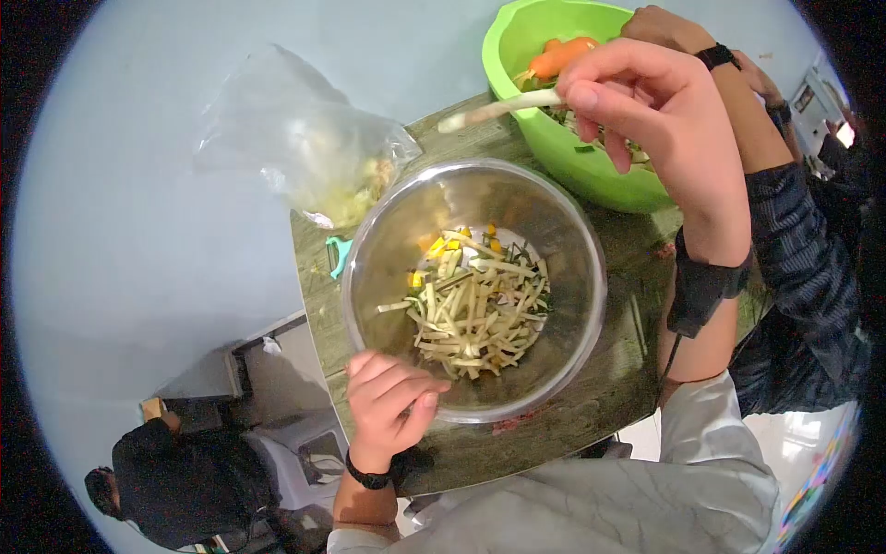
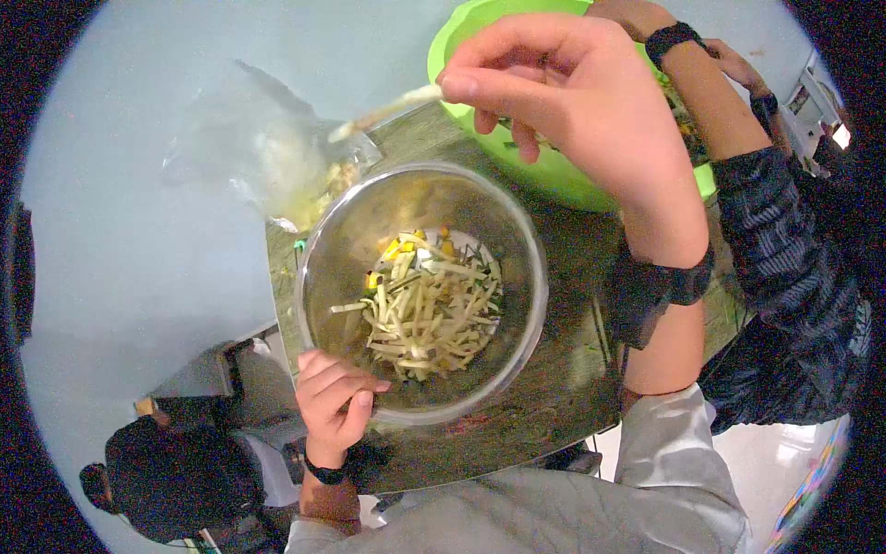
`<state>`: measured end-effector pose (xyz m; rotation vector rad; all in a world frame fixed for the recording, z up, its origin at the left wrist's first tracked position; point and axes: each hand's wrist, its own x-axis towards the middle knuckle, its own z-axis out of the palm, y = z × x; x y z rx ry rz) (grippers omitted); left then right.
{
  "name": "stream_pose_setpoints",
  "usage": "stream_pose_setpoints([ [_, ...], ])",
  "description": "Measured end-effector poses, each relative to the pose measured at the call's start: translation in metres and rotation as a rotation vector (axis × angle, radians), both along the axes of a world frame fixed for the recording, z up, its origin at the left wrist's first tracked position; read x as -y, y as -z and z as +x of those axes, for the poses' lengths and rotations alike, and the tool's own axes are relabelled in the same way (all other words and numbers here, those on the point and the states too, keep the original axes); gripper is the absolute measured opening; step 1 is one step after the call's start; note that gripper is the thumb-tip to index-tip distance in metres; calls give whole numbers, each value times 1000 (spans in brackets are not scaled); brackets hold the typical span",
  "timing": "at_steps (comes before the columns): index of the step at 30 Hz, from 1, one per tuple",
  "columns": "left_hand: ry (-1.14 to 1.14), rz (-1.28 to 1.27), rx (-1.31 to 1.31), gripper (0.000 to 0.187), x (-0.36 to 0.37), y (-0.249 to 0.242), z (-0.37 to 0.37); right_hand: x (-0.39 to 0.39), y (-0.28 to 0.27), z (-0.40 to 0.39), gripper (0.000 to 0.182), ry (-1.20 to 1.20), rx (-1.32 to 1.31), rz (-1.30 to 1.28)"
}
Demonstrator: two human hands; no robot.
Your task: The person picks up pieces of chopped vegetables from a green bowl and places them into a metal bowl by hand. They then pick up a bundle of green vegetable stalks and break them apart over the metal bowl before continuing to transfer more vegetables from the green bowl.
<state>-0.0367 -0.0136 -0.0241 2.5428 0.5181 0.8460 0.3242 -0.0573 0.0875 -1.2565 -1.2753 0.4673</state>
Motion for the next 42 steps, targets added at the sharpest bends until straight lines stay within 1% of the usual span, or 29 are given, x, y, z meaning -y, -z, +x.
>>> stream_pose_setpoints([
  [3,7,4,1,27,-1,1,0,1,-5,-7,9,-76,41,-16],
  [4,10,2,-2,27,-1,1,-1,2,-6,-7,11,-108,212,5],
  [5,13,1,-3,22,-1,0,0,3,-7,-6,12,-137,383,27],
  [7,31,-1,-10,11,-2,-3,1,7,-8,-2,17,-47,442,20],
  [9,27,5,-11,12,-2,-1,1,9,-10,10,22,181,230,-29],
  [12,18,4,-16,13,-1,-3,2,3,13,54,21,557,706,17],
  [13,18,4,-18,13,-1,-4,3,1,19,58,19,553,763,-62],
  [15,-19,-11,-25,25,2,-3,3,1,32,62,15,549,870,-228],
  [16,-37,-21,-29,32,3,-3,3,1,35,62,15,493,847,-294],
  [18,-33,-28,-37,31,4,-4,3,-3,39,56,15,374,799,-420],
  [19,-34,-31,-40,31,4,-4,3,-5,39,56,19,310,809,-496],
  [22,13,12,-34,14,-1,-3,1,-4,43,54,23,282,793,-410],
  [25,10,-1,-19,14,1,-3,1,-4,39,50,26,205,752,-467],
  [28,13,4,-21,14,0,-3,2,-5,43,56,26,115,704,-407],
  [31,-30,-22,-15,34,4,-2,4,-5,42,56,24,91,672,-394],
  [34,-27,-19,-16,35,3,-4,5,-8,40,61,20,88,705,-483],
  [37,-31,-25,-14,35,4,-1,3,-7,36,55,16,159,734,-483],
  [40,-28,-23,-10,35,4,-3,5,-7,39,59,13,207,714,-377],
  [42,-27,-18,-14,35,3,-3,5,-10,36,58,13,344,678,-213],
])
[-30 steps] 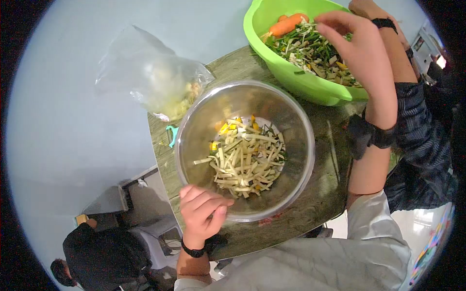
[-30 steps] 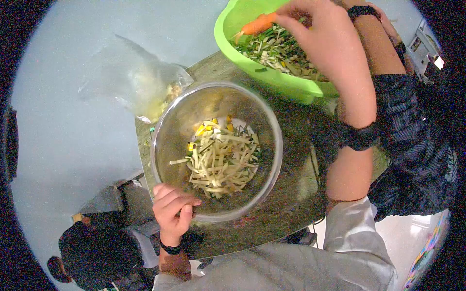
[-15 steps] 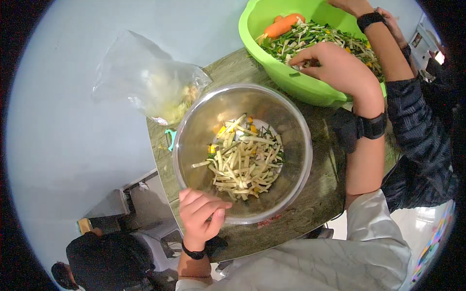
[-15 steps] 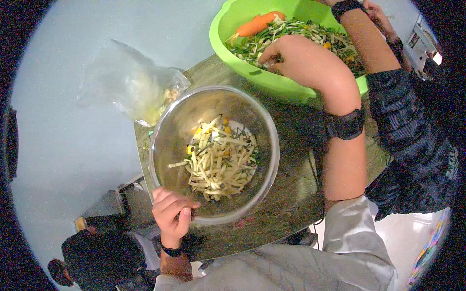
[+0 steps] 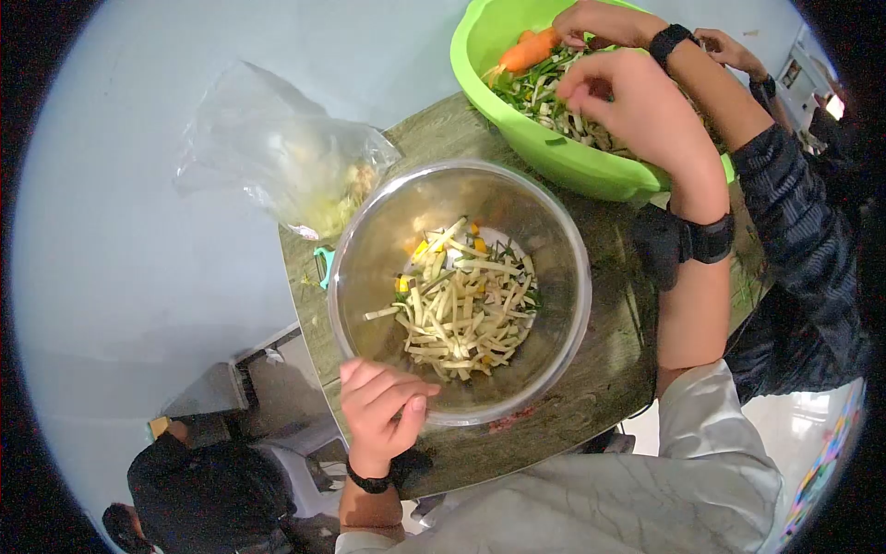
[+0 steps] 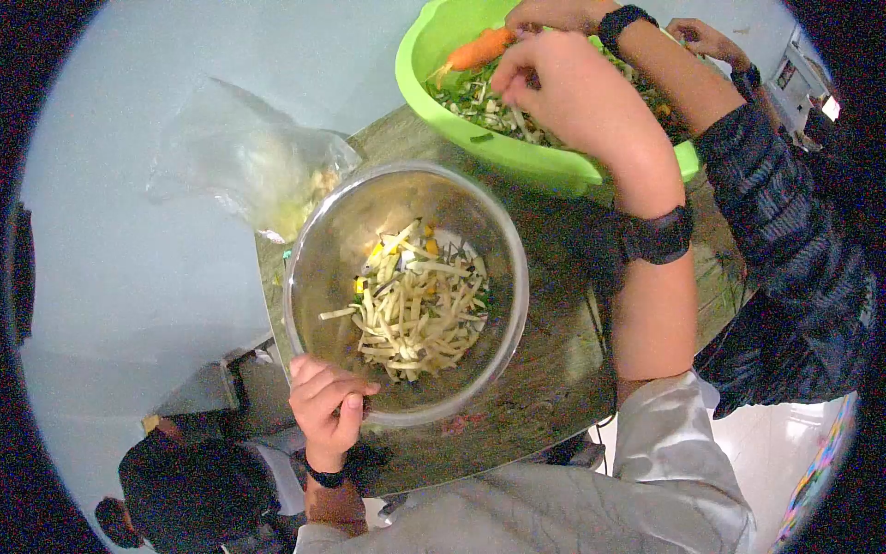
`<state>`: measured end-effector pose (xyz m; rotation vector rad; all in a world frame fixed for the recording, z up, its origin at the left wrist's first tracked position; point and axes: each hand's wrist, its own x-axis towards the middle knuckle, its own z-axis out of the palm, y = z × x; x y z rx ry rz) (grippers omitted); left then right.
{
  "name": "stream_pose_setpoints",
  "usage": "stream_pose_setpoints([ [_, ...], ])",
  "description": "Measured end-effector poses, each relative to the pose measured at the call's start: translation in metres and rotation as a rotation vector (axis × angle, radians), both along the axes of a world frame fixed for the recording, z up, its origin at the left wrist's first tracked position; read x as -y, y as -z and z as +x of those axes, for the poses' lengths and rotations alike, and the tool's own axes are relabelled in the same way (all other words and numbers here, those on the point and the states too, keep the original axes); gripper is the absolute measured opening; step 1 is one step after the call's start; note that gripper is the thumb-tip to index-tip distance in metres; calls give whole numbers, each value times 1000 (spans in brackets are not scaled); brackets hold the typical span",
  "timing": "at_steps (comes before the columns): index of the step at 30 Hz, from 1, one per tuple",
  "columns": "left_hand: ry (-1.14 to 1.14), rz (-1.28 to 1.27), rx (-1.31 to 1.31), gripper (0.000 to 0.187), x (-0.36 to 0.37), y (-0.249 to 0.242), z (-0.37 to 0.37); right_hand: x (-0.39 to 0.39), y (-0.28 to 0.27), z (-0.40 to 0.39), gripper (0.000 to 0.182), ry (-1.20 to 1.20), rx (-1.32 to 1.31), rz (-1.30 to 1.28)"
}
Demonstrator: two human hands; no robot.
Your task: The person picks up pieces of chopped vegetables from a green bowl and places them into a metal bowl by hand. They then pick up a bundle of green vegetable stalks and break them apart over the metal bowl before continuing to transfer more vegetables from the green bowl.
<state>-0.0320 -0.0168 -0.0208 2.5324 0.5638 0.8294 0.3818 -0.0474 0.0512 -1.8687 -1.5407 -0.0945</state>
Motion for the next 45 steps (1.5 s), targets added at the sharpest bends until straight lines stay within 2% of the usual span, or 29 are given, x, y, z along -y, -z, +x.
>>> stream_pose_setpoints([
  [1,-3,1,-3,34,0,0,-1,-2,-1,-1,13,32,1,98],
  [4,5,-16,-12,34,0,-4,-1,-2,-2,4,16,29,-64,166],
  [7,4,-3,-8,33,0,-1,-1,-3,-1,10,18,-23,-175,104],
  [13,15,6,10,31,-1,0,-1,-2,-7,3,19,4,-157,103],
  [19,22,16,-9,29,-2,0,-2,-2,-1,13,18,-3,-3,162],
  [22,24,18,-3,29,-2,1,-2,-1,-5,8,13,69,55,174],
  [28,26,10,-1,30,-2,0,-1,0,-11,0,14,36,-58,156],
  [34,32,16,14,31,-2,4,-3,0,-10,1,16,30,-43,188],
  [40,27,9,9,31,-2,2,-2,-1,-11,-5,15,29,-292,133],
  [45,20,15,9,32,-2,2,-2,-2,-11,-5,15,46,-198,186],
])
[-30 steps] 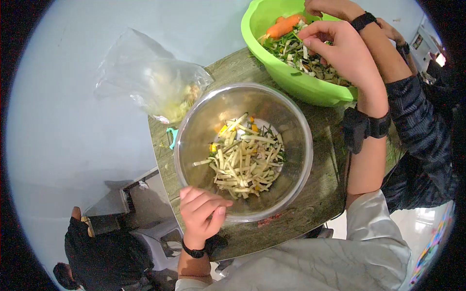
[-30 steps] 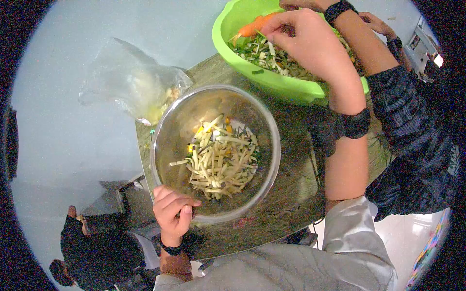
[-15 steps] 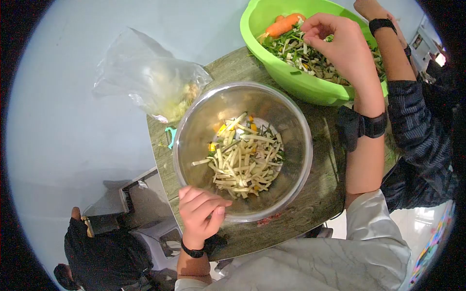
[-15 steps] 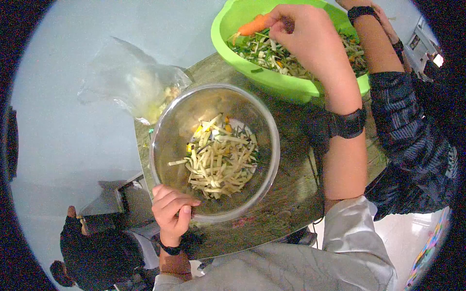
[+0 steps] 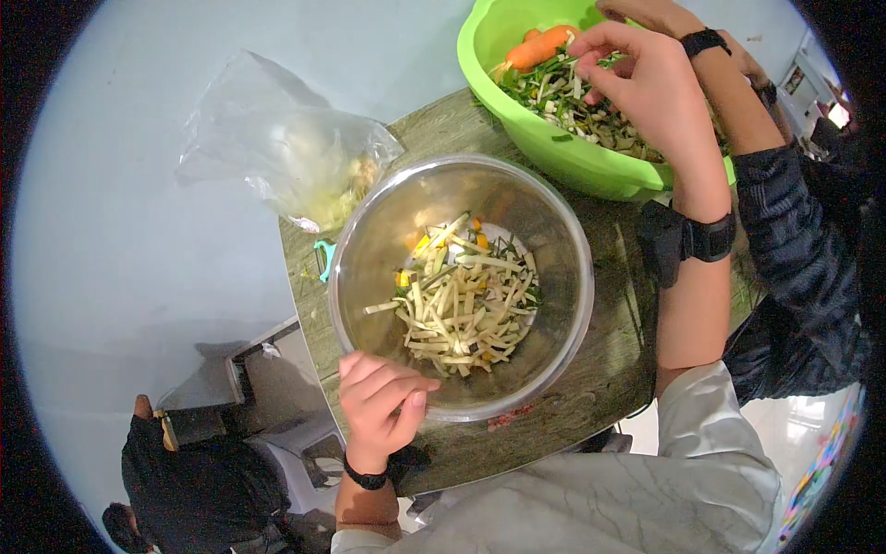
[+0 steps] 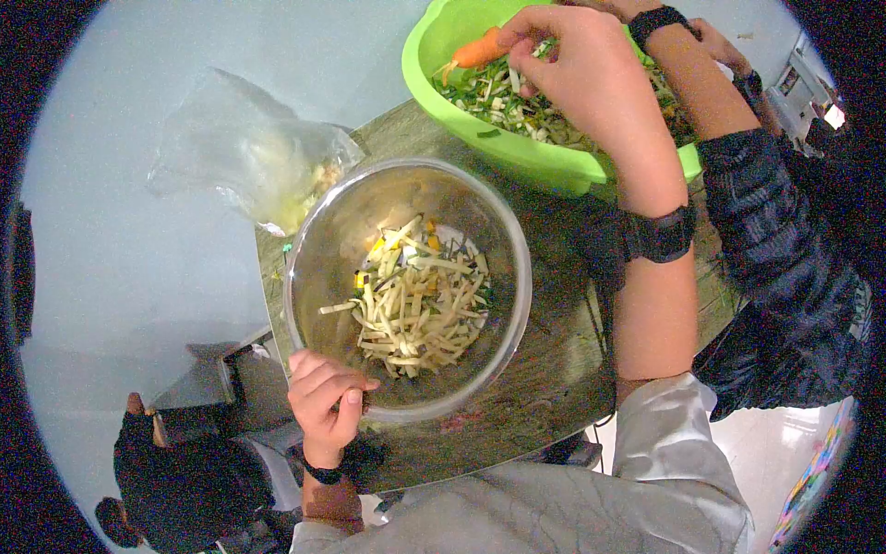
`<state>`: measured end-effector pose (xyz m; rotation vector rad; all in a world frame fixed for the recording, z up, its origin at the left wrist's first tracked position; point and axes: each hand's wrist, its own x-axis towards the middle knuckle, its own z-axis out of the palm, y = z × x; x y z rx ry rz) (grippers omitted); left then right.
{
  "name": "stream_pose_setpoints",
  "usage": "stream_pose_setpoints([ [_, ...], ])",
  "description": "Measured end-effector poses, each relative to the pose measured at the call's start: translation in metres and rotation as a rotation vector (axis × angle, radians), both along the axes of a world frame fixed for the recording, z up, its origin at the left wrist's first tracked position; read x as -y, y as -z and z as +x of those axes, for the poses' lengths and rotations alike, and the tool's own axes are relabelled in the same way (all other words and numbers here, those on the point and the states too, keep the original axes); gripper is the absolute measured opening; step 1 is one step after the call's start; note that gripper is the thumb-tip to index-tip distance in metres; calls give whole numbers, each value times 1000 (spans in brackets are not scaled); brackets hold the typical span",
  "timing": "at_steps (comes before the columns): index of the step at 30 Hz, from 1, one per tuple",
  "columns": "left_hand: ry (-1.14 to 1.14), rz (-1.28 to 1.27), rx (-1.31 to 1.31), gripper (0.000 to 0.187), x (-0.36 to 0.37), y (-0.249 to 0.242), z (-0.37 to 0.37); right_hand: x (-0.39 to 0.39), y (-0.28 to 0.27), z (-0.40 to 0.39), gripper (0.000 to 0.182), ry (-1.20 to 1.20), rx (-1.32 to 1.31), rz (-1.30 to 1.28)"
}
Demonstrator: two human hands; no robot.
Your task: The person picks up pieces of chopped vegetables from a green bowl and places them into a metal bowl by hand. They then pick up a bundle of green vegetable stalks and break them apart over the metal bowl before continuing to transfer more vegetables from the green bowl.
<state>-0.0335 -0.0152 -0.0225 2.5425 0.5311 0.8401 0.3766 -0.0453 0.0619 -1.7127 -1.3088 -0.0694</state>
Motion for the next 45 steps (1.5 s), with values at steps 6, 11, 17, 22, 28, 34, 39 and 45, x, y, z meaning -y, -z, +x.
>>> stream_pose_setpoints([
  [6,10,2,-7,25,-1,0,-2,8,-14,-8,17,-65,-98,170],
  [11,3,-4,0,32,0,1,-2,18,-29,-51,18,-428,-157,46],
  [17,28,1,-2,12,-3,-1,-2,4,5,22,20,-91,137,31],
  [22,-1,-4,-13,33,-1,-1,0,3,13,2,24,-26,367,-289],
  [28,-9,-18,-9,33,0,-2,1,-1,23,-1,29,-149,239,-435],
  [34,29,5,-28,10,-3,-3,-2,-1,26,8,30,-177,229,-599],
  [39,-16,-21,-13,29,0,0,0,-2,25,11,29,-196,293,-678],
  [45,-8,-22,-16,30,-1,-2,-1,-2,28,11,26,-197,298,-587],
])
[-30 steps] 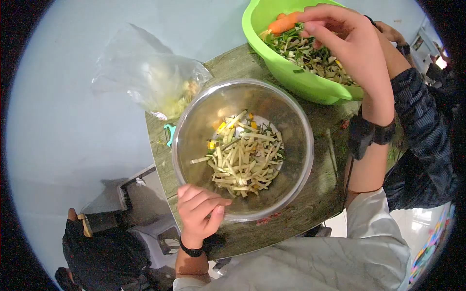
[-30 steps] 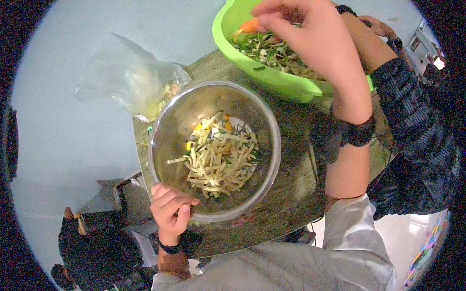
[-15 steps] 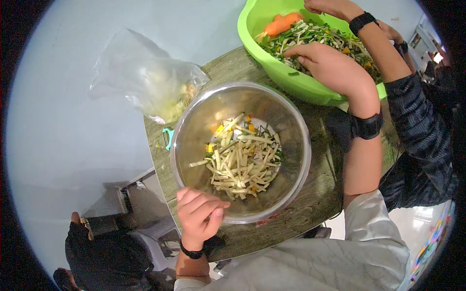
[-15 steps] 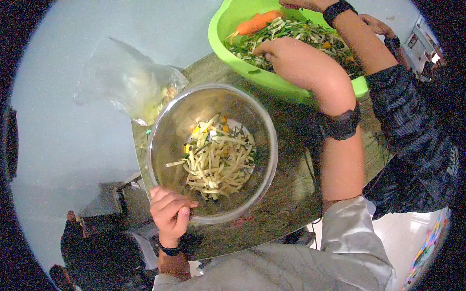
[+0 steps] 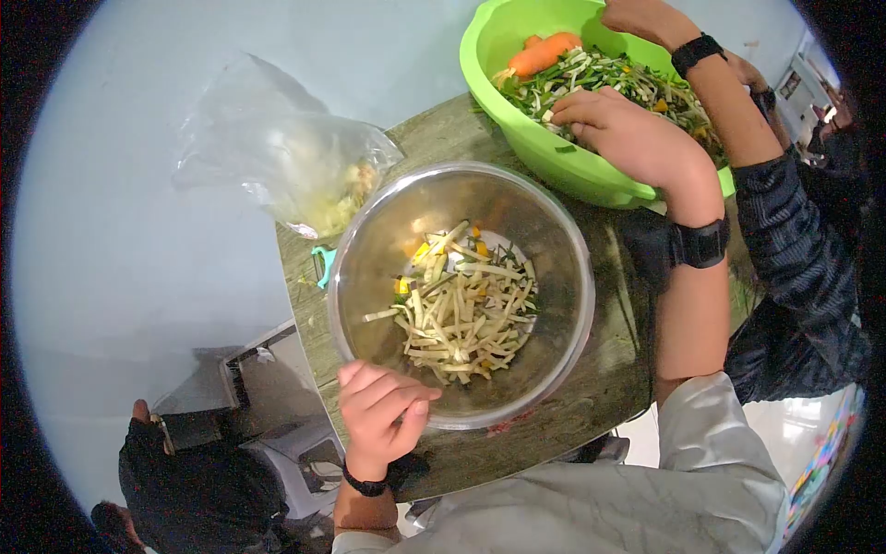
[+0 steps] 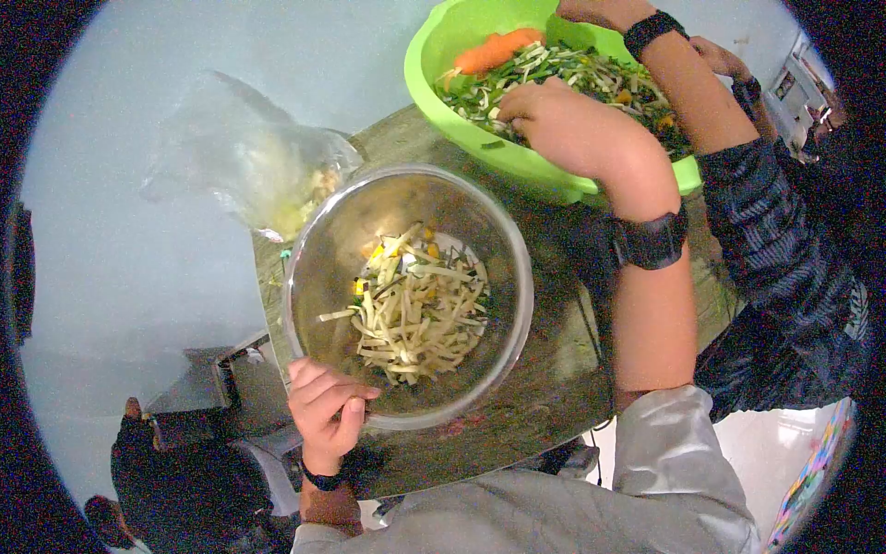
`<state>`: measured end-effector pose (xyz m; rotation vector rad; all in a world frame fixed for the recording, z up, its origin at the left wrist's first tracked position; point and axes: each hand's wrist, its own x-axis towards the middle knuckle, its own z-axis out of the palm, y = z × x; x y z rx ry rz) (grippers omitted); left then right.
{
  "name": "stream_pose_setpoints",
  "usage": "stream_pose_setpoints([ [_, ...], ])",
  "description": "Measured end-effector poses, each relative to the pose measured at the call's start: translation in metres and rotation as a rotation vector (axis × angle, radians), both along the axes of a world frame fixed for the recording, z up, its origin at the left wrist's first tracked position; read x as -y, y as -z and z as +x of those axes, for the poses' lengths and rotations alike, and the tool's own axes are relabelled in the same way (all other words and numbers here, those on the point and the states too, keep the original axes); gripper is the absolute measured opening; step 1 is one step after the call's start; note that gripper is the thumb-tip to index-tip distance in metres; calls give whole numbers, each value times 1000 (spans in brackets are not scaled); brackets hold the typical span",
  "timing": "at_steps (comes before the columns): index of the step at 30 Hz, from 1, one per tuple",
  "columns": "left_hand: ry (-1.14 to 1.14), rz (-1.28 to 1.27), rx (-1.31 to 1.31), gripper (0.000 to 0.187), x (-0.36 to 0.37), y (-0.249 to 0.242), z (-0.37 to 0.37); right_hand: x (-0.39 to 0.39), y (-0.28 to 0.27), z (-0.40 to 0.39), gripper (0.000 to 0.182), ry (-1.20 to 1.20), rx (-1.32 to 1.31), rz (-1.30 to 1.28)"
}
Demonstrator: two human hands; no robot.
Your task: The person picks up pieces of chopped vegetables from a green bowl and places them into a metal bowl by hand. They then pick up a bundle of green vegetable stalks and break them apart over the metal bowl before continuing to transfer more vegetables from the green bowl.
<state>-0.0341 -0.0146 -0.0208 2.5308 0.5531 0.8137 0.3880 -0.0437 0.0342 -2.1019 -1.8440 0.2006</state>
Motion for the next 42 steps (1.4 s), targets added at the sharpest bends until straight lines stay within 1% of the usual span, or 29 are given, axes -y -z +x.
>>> stream_pose_setpoints([
  [4,-3,-13,11,30,1,2,-1,1,5,1,26,-59,11,97],
  [7,7,0,21,29,0,2,0,-1,-12,-9,27,59,-114,-84],
  [10,4,-13,12,27,1,0,0,0,-4,-8,34,109,2,197],
  [13,27,31,-17,10,-1,-5,-1,3,-16,-12,47,143,-11,137],
  [16,40,26,23,9,-2,-3,0,0,-16,-7,47,-19,119,157],
  [17,37,25,23,8,-1,-4,1,-5,-12,4,54,-115,181,154],
  [20,33,25,27,6,1,-5,1,-29,-37,-8,65,-122,102,-214],
  [21,36,30,35,6,0,-5,1,-31,-40,-8,71,-114,140,-272],
  [24,43,32,56,7,0,-3,1,-39,-46,-13,75,-68,158,-359],
  [25,40,31,63,8,0,-3,1,-42,-39,-8,76,-134,127,-308],
  [26,32,21,64,6,1,-2,1,-44,-32,-2,74,-141,132,-274],
  [28,13,-4,64,11,3,-2,0,-49,-19,8,69,-158,140,-209],
  [31,25,-6,56,13,2,-2,1,-54,-14,15,54,-223,124,-141],
  [34,35,-9,61,13,2,0,0,-45,-30,4,41,-124,132,-218],
  [37,22,11,64,13,2,-1,0,-27,-45,1,40,-26,181,-103],
  [39,28,6,90,12,2,-1,0,-22,-40,30,44,-3,146,103],
  [40,32,0,101,11,2,-1,0,-20,-53,18,46,9,125,203],
  [41,27,-2,95,11,2,0,0,-8,-69,5,48,254,-246,7],
  [42,24,-5,89,11,2,0,0,-7,-68,9,49,201,-172,42],
])
